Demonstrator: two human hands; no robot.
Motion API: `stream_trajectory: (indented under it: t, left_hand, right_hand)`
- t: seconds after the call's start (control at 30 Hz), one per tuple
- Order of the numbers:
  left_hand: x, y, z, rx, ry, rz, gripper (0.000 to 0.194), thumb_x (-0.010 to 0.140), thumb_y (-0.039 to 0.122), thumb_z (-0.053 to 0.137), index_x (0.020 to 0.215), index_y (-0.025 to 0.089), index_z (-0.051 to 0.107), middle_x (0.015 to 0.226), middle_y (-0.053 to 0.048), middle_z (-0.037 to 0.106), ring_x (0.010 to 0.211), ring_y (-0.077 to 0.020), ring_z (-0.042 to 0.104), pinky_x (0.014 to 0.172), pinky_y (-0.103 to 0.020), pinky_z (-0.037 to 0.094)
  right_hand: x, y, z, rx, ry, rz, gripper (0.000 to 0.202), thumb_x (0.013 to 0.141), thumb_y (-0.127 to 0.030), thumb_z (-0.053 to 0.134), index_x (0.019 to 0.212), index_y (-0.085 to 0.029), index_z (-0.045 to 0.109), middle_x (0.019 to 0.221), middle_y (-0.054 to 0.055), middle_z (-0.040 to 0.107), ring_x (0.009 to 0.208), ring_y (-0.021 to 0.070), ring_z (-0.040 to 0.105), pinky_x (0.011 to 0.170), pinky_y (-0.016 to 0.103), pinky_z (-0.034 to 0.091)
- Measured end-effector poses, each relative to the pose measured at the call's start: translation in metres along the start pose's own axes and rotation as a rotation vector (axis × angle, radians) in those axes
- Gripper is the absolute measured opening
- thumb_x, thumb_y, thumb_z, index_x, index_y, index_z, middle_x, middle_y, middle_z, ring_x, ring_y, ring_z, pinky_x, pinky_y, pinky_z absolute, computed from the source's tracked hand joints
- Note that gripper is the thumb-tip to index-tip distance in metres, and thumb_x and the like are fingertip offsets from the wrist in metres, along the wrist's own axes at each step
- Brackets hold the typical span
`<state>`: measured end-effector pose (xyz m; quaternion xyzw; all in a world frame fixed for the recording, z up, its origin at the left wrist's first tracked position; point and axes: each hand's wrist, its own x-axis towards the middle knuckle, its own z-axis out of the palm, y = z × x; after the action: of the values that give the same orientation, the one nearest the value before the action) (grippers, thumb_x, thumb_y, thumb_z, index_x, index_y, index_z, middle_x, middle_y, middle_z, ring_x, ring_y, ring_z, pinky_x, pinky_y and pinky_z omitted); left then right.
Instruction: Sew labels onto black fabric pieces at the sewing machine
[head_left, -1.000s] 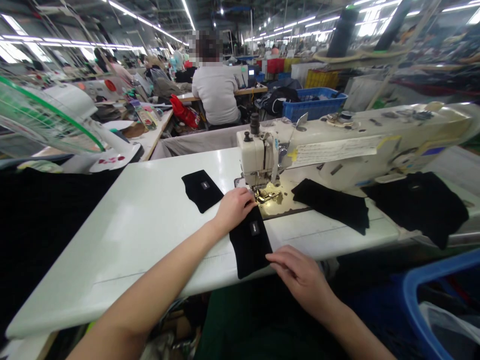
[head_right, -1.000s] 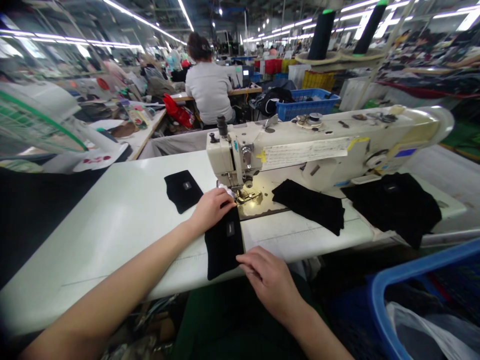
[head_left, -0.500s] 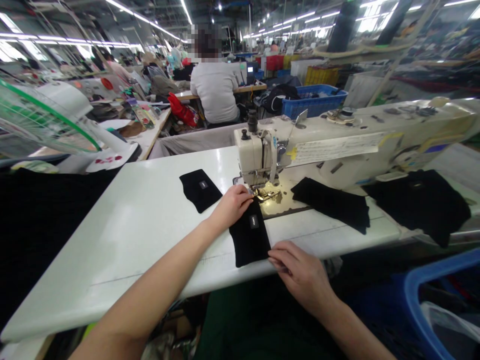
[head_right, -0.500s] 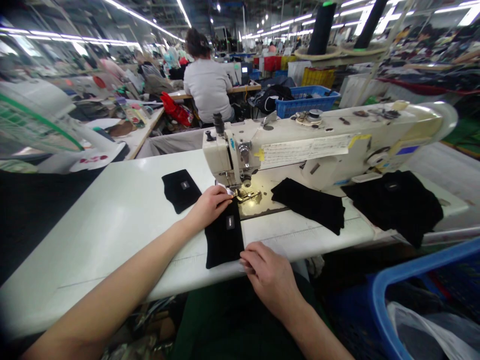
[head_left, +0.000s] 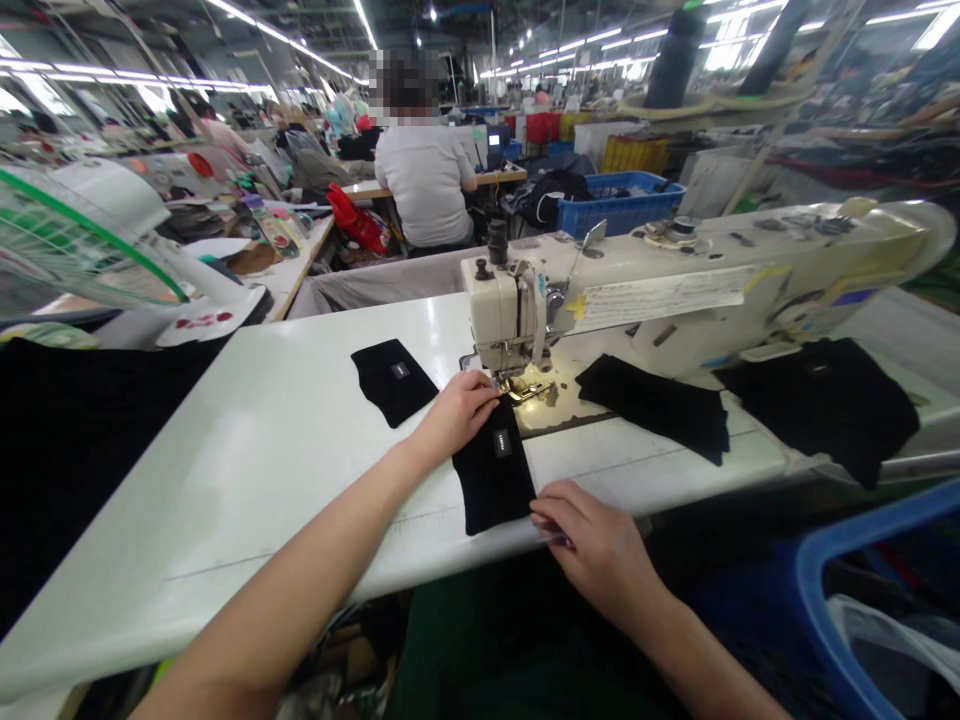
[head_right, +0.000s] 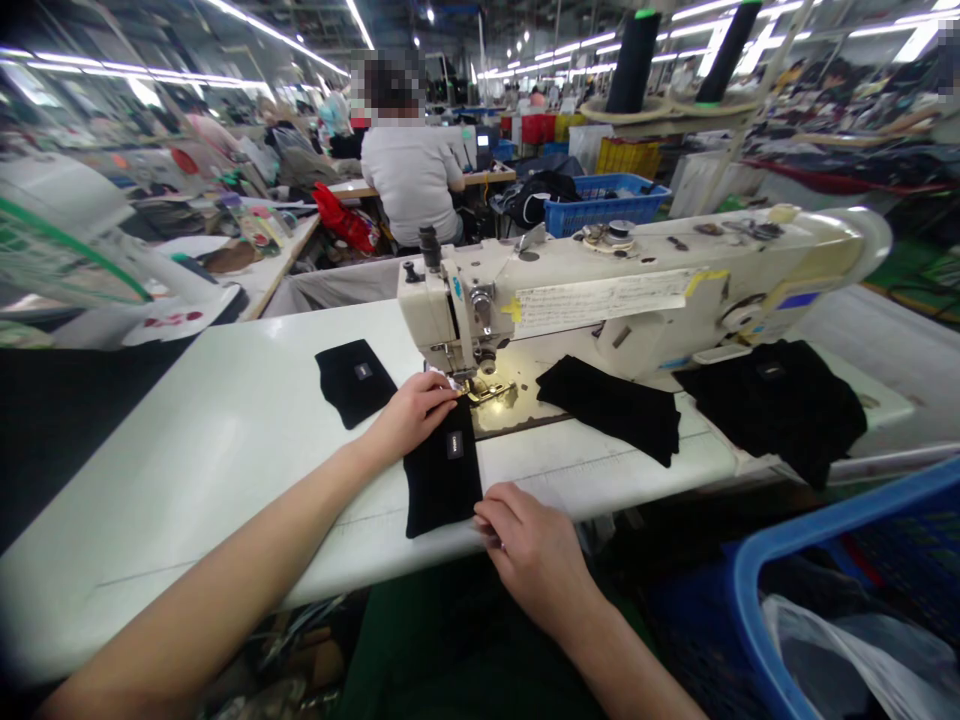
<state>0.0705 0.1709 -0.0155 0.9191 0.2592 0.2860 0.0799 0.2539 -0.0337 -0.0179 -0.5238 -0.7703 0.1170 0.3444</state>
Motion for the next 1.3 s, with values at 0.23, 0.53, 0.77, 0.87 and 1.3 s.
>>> stream_trajectory:
  t: [0.23,0.53,0.77,0.87,1.3]
  left_hand:
    - [0.004,-0.001,-0.003,0.055,-0.068,-0.024,0.022,0.095,0.018,0.055,0.106,0.016,0.074,0.104,-0.012,0.064,0.096,-0.0241,0.061,0.089,-0.043,0.055]
    - [-0.031,0.070,-0.029,0.071,-0.172,0.034,0.022,0.097,0.017,0.051,0.104,0.015,0.071,0.110,-0.013,0.066,0.098,-0.0244,0.063,0.084,-0.041,0.059]
    - [-0.073,0.116,-0.039,0.093,-0.258,0.169,0.031,0.099,0.022,0.047,0.124,0.013,0.063,0.122,-0.014,0.068,0.116,-0.0285,0.062,0.091,-0.042,0.061]
    - [-0.072,0.106,-0.036,0.134,-0.234,0.203,0.030,0.100,0.024,0.046,0.122,0.013,0.064,0.120,-0.013,0.069,0.114,-0.0283,0.063,0.089,-0.042,0.062]
    - [-0.041,0.066,-0.033,0.088,-0.231,0.158,0.029,0.100,0.029,0.051,0.120,0.017,0.068,0.115,-0.014,0.067,0.110,-0.0268,0.063,0.089,-0.042,0.061]
  right_hand:
    - [0.007,-0.001,-0.005,-0.058,-0.075,0.032,0.022,0.088,-0.006,0.054,0.101,-0.019,0.065,0.098,0.005,0.067,0.081,0.0176,0.064,0.066,0.027,0.045]
    - [0.000,-0.004,-0.010,-0.188,-0.152,0.038,0.035,0.085,-0.009,0.055,0.116,-0.020,0.067,0.090,0.005,0.068,0.070,0.0162,0.062,0.059,0.026,0.042]
    - [0.001,0.001,-0.010,-0.203,-0.186,0.019,0.041,0.081,-0.007,0.055,0.117,-0.019,0.069,0.081,0.003,0.069,0.067,0.0181,0.063,0.059,0.029,0.041]
    - [0.008,0.003,-0.010,-0.208,-0.187,0.030,0.041,0.080,-0.007,0.057,0.116,-0.020,0.071,0.082,0.002,0.070,0.068,0.0183,0.064,0.060,0.029,0.042]
    - [0.060,0.016,-0.008,-0.273,-0.274,0.151,0.034,0.088,-0.015,0.056,0.115,-0.024,0.073,0.097,0.003,0.076,0.082,0.0193,0.070,0.072,0.028,0.048]
